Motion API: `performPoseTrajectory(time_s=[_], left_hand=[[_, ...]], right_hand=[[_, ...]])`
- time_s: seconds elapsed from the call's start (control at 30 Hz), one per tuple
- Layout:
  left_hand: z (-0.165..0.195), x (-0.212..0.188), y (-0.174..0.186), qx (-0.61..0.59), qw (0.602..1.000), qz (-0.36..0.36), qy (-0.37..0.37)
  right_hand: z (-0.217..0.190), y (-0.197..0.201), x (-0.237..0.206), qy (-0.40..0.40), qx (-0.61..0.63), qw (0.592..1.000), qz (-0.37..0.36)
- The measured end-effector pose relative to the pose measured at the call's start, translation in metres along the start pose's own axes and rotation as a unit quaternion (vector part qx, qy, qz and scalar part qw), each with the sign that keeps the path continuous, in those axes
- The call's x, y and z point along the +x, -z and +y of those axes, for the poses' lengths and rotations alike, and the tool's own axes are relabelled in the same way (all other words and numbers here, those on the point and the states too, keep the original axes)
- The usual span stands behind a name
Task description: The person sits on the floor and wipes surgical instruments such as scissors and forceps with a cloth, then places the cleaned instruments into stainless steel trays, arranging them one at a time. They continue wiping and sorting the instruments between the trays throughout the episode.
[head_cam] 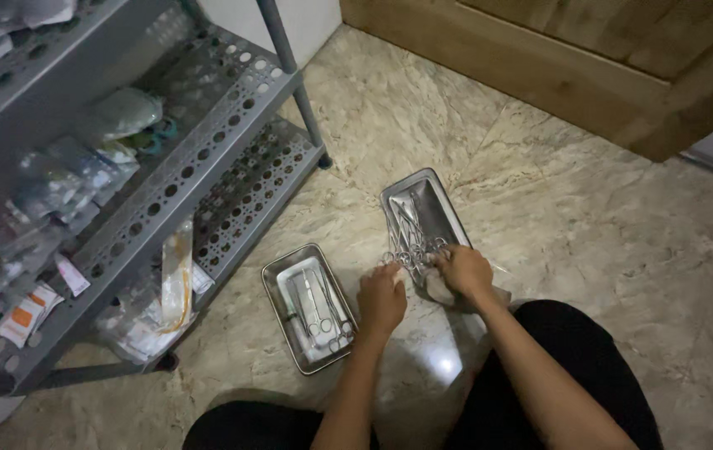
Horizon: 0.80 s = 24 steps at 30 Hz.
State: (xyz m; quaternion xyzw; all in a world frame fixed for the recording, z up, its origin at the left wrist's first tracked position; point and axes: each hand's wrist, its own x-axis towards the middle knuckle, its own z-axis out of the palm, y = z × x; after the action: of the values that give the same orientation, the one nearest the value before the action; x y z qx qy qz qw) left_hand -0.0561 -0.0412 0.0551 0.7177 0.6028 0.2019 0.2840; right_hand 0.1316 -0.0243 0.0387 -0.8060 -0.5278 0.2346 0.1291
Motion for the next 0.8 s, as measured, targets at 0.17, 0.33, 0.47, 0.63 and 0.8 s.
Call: performPoseTrajectory(time_s=[0.17,0.33,0.47,0.63,0.8], left_hand=[[0.012,0.014,-0.022,0.1,0.983,-0.011,-0.152],[0.019,0.043,-0.041,0.152,0.975,-0.044,-0.159],[0.022,0.046,-0.044,0.171,0.97,0.004,-0.173],[0.023,0.043,-0.04,0.194,0.971,-0.002,-0.143],[0.026,0.042,-0.028,0.143,0.981,0.021,-0.13]], right_hand=[[-0.002,-0.002,-0.001,-0.034,-0.042,0.998,-0.015],[0.001,-0.003,-0.003,-0.067,-0.059,0.996,-0.017],[0.013,0.002,-0.007,-0.061,-0.041,0.997,-0.034],[0.026,0.028,-0.022,-0.001,-0.029,0.998,-0.049],[0.009,0.059,-0.04,0.0,0.045,0.996,-0.077]])
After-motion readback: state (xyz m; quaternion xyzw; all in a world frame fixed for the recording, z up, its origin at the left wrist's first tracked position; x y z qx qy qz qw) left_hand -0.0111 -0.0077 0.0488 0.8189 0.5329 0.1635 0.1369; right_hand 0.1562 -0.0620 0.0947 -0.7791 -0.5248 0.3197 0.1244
